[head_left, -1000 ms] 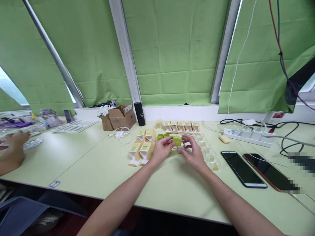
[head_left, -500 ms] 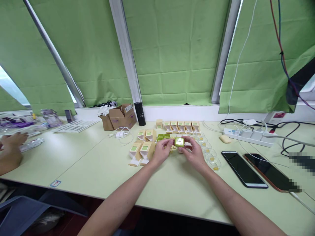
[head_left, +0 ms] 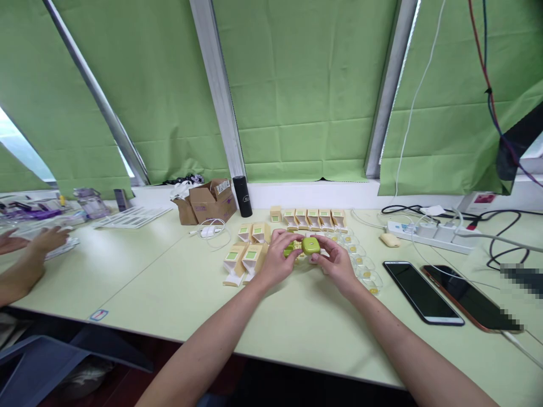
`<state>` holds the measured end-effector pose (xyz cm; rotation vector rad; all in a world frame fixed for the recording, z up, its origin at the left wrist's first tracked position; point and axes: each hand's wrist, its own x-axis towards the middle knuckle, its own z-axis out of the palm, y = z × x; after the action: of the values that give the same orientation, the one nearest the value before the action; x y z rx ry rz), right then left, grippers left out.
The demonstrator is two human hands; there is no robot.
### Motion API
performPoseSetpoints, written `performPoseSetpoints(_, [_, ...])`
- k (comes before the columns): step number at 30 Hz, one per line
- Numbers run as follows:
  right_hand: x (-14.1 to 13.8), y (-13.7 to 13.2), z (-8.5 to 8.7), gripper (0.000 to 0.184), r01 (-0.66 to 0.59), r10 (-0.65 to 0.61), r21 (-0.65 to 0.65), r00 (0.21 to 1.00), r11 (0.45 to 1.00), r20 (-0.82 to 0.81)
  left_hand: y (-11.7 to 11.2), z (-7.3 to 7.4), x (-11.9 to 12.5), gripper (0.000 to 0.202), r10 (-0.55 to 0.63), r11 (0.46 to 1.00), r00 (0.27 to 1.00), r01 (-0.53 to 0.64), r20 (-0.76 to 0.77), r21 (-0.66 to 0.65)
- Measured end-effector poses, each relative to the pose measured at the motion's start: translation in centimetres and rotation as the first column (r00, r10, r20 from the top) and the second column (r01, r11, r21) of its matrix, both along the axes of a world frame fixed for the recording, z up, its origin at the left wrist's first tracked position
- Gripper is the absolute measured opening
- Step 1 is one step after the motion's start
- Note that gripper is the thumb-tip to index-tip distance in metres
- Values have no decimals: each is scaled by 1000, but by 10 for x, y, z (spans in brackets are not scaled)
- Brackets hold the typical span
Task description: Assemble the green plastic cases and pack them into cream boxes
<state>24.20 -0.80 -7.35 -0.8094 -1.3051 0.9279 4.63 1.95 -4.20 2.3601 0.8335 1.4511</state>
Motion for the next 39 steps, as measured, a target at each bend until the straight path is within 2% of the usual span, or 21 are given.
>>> performPoseSetpoints(5, [-1,-2,1,50,-7,6,24,999,1000,32,3,-4,-5,41,32,986,984,-2,-175,167])
performPoseSetpoints(8, [-4,-4,2,49,3,-7,55,998,998,55,2,-5,-5,54,24,979,962,32,-273,199])
performPoseSetpoints(10, [-7,-6,3,46,15,-21,71,996,997,82,0,-5,-4,57,9,975,951,60,-310,212])
performPoseSetpoints(13, [-10,-7,3,45,35,-47,96,992,995,120,-2,-4,-3,50,-12,975,949,81,-314,208])
performPoseSetpoints(16, [-8,-9,2,41,109,-141,167,971,980,194,-2,-2,-2,49,-16,987,974,51,-228,149])
performPoseSetpoints(19, [-4,-11,1,26,180,-305,312,855,933,419,2,-2,-3,47,9,999,999,-7,-49,37])
performPoseSetpoints(22, [-5,-14,-2,22,69,-365,431,658,900,658,9,-3,-4,47,66,989,990,-48,126,-143])
performPoseSetpoints(26, [-13,-20,-7,35,-49,-370,441,467,896,803,19,-8,-3,47,30,951,959,60,283,-303])
performPoseSetpoints(29, [-19,-23,-8,36,-72,-376,424,343,903,861,22,-10,-2,47,-16,927,933,149,360,-345])
performPoseSetpoints(32, [-22,-24,-6,33,-78,-351,375,219,924,910,20,-10,-1,47,-29,910,923,184,383,-373])
performPoseSetpoints(35, [-23,-25,-4,30,-84,-321,334,137,939,937,15,-8,2,47,-42,892,909,221,415,-394])
performPoseSetpoints(39, [-25,-25,-5,29,-96,-327,336,96,937,940,10,-6,5,48,-55,877,896,254,440,-408])
